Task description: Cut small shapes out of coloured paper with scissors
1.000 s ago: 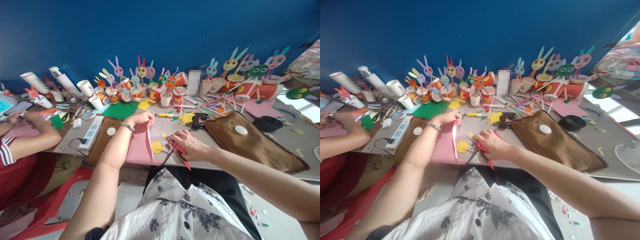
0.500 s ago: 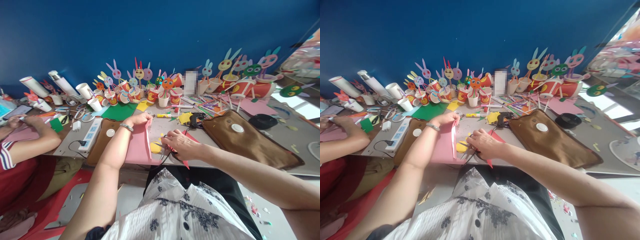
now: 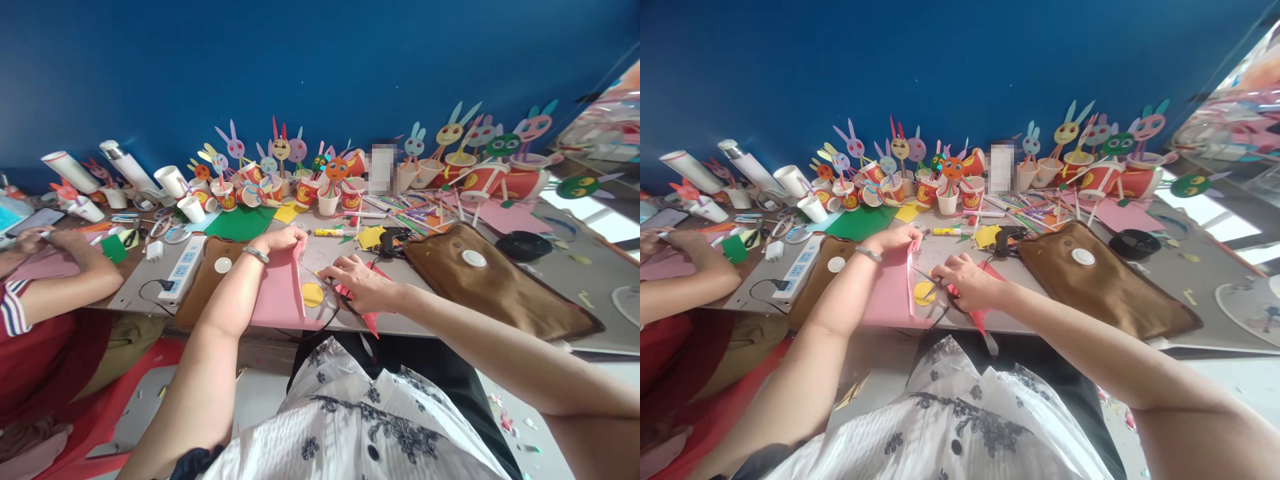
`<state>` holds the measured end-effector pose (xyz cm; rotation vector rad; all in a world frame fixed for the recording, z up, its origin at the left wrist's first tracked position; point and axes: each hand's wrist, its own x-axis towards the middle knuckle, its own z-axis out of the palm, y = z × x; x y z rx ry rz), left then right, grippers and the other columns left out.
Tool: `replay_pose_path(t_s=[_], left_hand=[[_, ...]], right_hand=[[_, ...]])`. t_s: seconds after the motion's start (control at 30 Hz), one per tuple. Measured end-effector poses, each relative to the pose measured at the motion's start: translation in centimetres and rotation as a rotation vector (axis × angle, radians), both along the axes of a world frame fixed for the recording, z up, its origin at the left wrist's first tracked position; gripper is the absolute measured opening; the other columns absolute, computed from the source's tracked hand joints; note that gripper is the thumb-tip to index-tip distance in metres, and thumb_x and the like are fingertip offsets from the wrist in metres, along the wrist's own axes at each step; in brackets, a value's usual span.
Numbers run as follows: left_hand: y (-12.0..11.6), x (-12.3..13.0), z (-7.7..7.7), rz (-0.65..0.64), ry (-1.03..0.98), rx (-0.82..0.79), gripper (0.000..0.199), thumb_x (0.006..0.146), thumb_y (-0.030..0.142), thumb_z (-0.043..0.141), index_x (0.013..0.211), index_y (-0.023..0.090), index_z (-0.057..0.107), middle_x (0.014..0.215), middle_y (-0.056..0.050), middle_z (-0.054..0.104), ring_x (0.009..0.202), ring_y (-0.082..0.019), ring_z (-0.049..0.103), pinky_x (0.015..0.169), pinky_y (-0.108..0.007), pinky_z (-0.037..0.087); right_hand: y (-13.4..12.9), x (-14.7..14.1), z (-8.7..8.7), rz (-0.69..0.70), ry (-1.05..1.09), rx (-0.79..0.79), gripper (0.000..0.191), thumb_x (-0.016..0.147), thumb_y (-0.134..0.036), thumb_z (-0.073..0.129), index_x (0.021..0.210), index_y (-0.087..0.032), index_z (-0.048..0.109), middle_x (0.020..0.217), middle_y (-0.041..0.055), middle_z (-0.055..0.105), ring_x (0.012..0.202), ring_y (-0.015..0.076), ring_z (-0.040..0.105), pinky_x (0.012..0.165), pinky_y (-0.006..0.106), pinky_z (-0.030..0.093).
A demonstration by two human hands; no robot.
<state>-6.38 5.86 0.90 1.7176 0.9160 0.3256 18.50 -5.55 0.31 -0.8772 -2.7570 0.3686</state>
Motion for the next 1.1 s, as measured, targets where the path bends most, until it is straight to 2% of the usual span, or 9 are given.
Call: replay_pose_path(t_s=[0.23, 0.43, 0.57, 0.67, 0.73, 0.83, 0.93, 1.03, 1.1], left_hand=[[0.4, 0.5, -0.6, 0.055, -0.015, 0.029, 0.007, 0.061, 0.01, 0.054, 0.062, 0.013, 0.06, 0.056, 0.002, 0.06, 0.051, -0.008, 0.052, 0.054, -0.019, 0.041], [0.2, 1.1, -1.3, 0.193, -0.06, 0.147, 0.017, 0.068, 0.019, 0.06, 0.084, 0.014, 0.063, 0.072, 0.002, 0.064, 0.058, -0.009, 0.054, 0.057, -0.02, 0.044], [-0.2, 2.1, -1.9, 0.324, -0.086, 0.308, 0.023, 0.063, 0.011, 0.053, 0.084, 0.015, 0.061, 0.082, 0.0, 0.065, 0.076, -0.012, 0.06, 0.073, -0.021, 0.048], [-0.8, 2.9, -2.0, 0.444, -0.092, 0.447, 0.02, 0.067, 0.011, 0.052, 0.084, 0.017, 0.061, 0.086, -0.002, 0.066, 0.084, -0.014, 0.06, 0.082, -0.024, 0.049], [-1.5, 3.4, -1.8, 0.504, -0.082, 0.535, 0.016, 0.07, 0.013, 0.056, 0.084, 0.018, 0.062, 0.092, -0.004, 0.068, 0.092, -0.017, 0.06, 0.09, -0.026, 0.048], [-2.6, 4.3, -0.8, 0.544, -0.069, 0.624, 0.01, 0.075, 0.017, 0.06, 0.084, 0.019, 0.063, 0.092, -0.005, 0.069, 0.094, -0.019, 0.061, 0.093, -0.028, 0.047], [-4.0, 5.9, 1.3, 0.508, -0.063, 0.718, 0.007, 0.079, 0.02, 0.06, 0.085, 0.02, 0.064, 0.092, -0.005, 0.071, 0.092, -0.019, 0.063, 0.092, -0.029, 0.049], [-6.3, 8.1, 4.6, 0.42, -0.115, 0.793, 0.009, 0.083, 0.026, 0.06, 0.085, 0.019, 0.066, 0.092, -0.006, 0.072, 0.092, -0.019, 0.065, 0.089, -0.03, 0.051], [-9.0, 9.5, 7.5, 0.371, -0.211, 0.773, 0.016, 0.085, 0.034, 0.059, 0.086, 0.02, 0.067, 0.092, -0.007, 0.072, 0.088, -0.018, 0.066, 0.082, -0.031, 0.053]], right_hand=[[-0.6, 4.2, 0.3, -0.117, 0.082, 0.04, 0.053, 0.068, -0.014, 0.065, 0.12, -0.019, 0.061, 0.107, 0.0137, 0.063, 0.1, 0.0297, 0.058, 0.091, 0.043, 0.043], [-0.6, 7.9, -0.3, -0.302, 0.186, 0.122, 0.028, 0.079, -0.018, 0.058, 0.107, -0.021, 0.063, 0.098, 0.0109, 0.071, 0.095, 0.0286, 0.063, 0.088, 0.042, 0.044], [0.4, 8.8, 0.1, -0.414, 0.289, 0.11, 0.015, 0.082, -0.024, 0.059, 0.096, -0.022, 0.063, 0.085, 0.0064, 0.073, 0.082, 0.0251, 0.066, 0.087, 0.04, 0.047], [2.2, 8.9, 0.7, -0.514, 0.391, 0.112, 0.013, 0.077, -0.023, 0.061, 0.09, -0.024, 0.063, 0.078, 0.0028, 0.072, 0.076, 0.0226, 0.066, 0.089, 0.038, 0.048], [3.7, 9.2, 1.1, -0.59, 0.444, 0.131, 0.012, 0.075, -0.024, 0.062, 0.087, -0.024, 0.064, 0.076, 0.0027, 0.071, 0.073, 0.0225, 0.065, 0.083, 0.037, 0.05], [5.9, 10.3, 1.0, -0.665, 0.492, 0.165, 0.016, 0.075, -0.026, 0.06, 0.089, -0.023, 0.065, 0.074, 0.0032, 0.068, 0.071, 0.023, 0.063, 0.074, 0.035, 0.05], [7.3, 11.5, 0.1, -0.735, 0.541, 0.196, 0.02, 0.076, -0.029, 0.058, 0.093, -0.022, 0.065, 0.072, 0.0029, 0.067, 0.07, 0.0229, 0.063, 0.07, 0.035, 0.05], [7.7, 12.3, -1.2, -0.773, 0.57, 0.218, 0.018, 0.078, -0.029, 0.056, 0.093, -0.022, 0.064, 0.071, 0.0031, 0.066, 0.07, 0.0234, 0.062, 0.07, 0.036, 0.05], [7.6, 12.4, -1.9, -0.765, 0.575, 0.226, 0.018, 0.078, -0.029, 0.056, 0.092, -0.022, 0.063, 0.071, 0.0033, 0.066, 0.071, 0.0242, 0.063, 0.075, 0.038, 0.05]])
